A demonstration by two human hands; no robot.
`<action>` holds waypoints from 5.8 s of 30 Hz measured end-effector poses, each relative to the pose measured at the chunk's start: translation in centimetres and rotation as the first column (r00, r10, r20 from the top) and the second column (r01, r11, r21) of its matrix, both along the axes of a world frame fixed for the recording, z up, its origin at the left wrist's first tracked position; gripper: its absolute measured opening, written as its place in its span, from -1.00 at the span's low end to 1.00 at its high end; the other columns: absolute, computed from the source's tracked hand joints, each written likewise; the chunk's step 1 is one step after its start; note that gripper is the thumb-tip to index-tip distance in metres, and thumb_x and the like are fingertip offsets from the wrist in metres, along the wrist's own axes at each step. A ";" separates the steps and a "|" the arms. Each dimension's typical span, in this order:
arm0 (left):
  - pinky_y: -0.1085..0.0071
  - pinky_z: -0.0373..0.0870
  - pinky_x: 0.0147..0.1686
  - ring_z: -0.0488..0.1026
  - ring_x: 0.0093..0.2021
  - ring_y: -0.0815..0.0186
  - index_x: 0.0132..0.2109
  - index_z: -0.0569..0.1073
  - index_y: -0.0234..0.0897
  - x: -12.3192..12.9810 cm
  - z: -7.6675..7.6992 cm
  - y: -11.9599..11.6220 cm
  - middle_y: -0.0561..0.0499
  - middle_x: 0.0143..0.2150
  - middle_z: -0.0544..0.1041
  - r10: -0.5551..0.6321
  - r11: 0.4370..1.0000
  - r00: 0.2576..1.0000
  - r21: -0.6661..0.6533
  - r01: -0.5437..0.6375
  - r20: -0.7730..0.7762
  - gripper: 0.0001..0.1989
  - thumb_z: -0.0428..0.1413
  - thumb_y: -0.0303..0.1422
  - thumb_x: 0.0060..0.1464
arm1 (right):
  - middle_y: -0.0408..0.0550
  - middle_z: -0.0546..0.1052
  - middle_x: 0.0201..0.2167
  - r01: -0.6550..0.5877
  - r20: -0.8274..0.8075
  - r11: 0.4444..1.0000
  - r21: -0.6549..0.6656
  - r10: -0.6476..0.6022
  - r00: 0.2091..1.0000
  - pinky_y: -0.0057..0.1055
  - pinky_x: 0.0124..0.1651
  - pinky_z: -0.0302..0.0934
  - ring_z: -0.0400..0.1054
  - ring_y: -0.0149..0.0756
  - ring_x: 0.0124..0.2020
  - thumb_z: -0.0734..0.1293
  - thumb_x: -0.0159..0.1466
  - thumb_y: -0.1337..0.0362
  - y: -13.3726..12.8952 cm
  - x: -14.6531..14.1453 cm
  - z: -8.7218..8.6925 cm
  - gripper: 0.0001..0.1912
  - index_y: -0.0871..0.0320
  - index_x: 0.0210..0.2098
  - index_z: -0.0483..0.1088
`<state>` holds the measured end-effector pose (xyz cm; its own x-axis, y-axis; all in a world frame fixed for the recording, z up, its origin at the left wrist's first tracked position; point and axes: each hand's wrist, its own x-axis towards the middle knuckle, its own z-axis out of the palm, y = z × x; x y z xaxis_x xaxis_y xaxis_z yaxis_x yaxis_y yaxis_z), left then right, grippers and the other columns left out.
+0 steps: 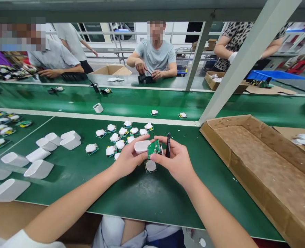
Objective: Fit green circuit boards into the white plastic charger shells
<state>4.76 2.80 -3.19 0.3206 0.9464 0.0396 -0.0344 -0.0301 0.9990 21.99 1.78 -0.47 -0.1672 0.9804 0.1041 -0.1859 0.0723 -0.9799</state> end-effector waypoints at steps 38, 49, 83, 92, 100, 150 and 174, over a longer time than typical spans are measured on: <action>0.35 0.27 -0.21 0.20 -0.17 0.27 -0.19 0.25 -0.26 -0.1 -0.5 -0.4 -0.02 -0.20 0.22 0.037 0.815 0.938 0.554 0.170 -0.343 -0.71 0.09 -0.58 -0.09 | -0.04 0.50 -0.15 -0.159 0.417 0.790 0.592 -0.132 0.899 -0.38 -0.12 0.35 0.42 -0.24 -0.17 0.44 0.12 0.39 -1.0 -1.5 -0.8 -0.67 0.08 -0.11 0.45; 0.42 0.24 -0.28 0.23 -0.24 0.32 -0.29 0.20 -0.24 -0.1 0.3 -0.1 0.01 -0.23 0.24 0.069 0.872 0.939 0.477 0.107 -0.336 -0.74 0.15 -0.49 -0.08 | -0.04 0.48 -0.19 0.056 0.259 0.787 0.615 -0.268 0.928 -0.45 -0.49 0.27 0.40 -0.26 -0.30 0.50 0.07 0.39 -2.6 -0.5 1.3 -0.60 0.02 -0.10 0.47; 0.37 0.26 -0.24 0.22 -0.20 0.28 -0.26 0.24 -0.25 0.0 0.5 -0.8 -0.01 -0.24 0.25 -0.003 0.840 0.938 0.508 0.190 -0.347 -0.79 0.11 -0.46 -0.07 | -0.05 0.54 -0.20 -0.107 0.401 0.799 0.592 -0.176 0.899 -0.42 -0.30 0.38 0.44 -0.24 -0.22 0.40 0.13 0.41 -2.1 -1.8 -0.3 -0.69 0.07 -0.12 0.48; 0.36 0.27 -0.26 0.24 -0.17 0.25 -0.24 0.28 -0.22 0.0 0.4 -0.9 -0.02 -0.22 0.28 0.069 0.821 0.933 0.552 0.148 -0.352 -0.78 0.17 -0.41 -0.03 | -0.03 0.36 -0.04 -0.110 0.367 0.879 0.464 -0.077 0.927 -0.48 -0.37 0.40 0.38 -0.28 -0.20 0.46 0.09 0.42 -2.2 -2.2 -0.4 -0.61 0.00 -0.09 0.48; 0.37 0.28 -0.23 0.26 -0.16 0.28 -0.19 0.27 -0.22 0.1 0.2 -0.9 -0.01 -0.20 0.24 0.145 0.841 0.909 0.532 0.095 -0.391 -0.72 0.15 -0.52 -0.06 | -0.07 0.27 -0.21 -0.065 0.320 0.969 0.239 -0.016 0.947 -0.52 -0.49 0.29 0.28 -0.43 -0.42 0.48 0.12 0.17 -1.7 -1.6 -0.1 -0.76 0.13 -0.28 0.45; 0.50 0.22 -0.38 0.31 -0.37 0.43 -0.34 0.28 -0.24 -0.1 0.6 -0.9 0.12 -0.36 0.36 0.295 0.853 0.916 0.506 -0.126 -0.271 -0.75 0.19 -0.54 -0.16 | -0.01 0.48 -0.38 -0.168 0.397 0.479 0.862 -0.429 0.812 -0.39 -0.31 0.33 0.38 -0.32 -0.37 0.29 0.19 0.59 -2.0 -1.6 -0.4 -0.78 0.22 -0.23 0.40; 0.46 0.27 -0.29 0.30 -0.23 0.37 -0.22 0.33 -0.23 0.0 0.6 -0.3 0.02 -0.23 0.29 0.437 0.735 0.860 0.656 -0.172 -0.264 -0.76 0.15 -0.60 0.00 | -0.08 0.39 -0.46 -0.302 0.666 0.612 0.731 -0.737 0.117 -0.43 -0.54 -0.01 0.23 -0.37 -0.52 0.04 0.33 0.54 -2.3 -2.2 -1.4 -0.60 0.31 0.04 0.36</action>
<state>4.79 2.49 -2.62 0.1320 0.8149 0.5644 0.4560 -0.5554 0.6954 19.74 -0.48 -1.84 -0.4136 0.6938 0.5896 0.8838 0.4615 0.0770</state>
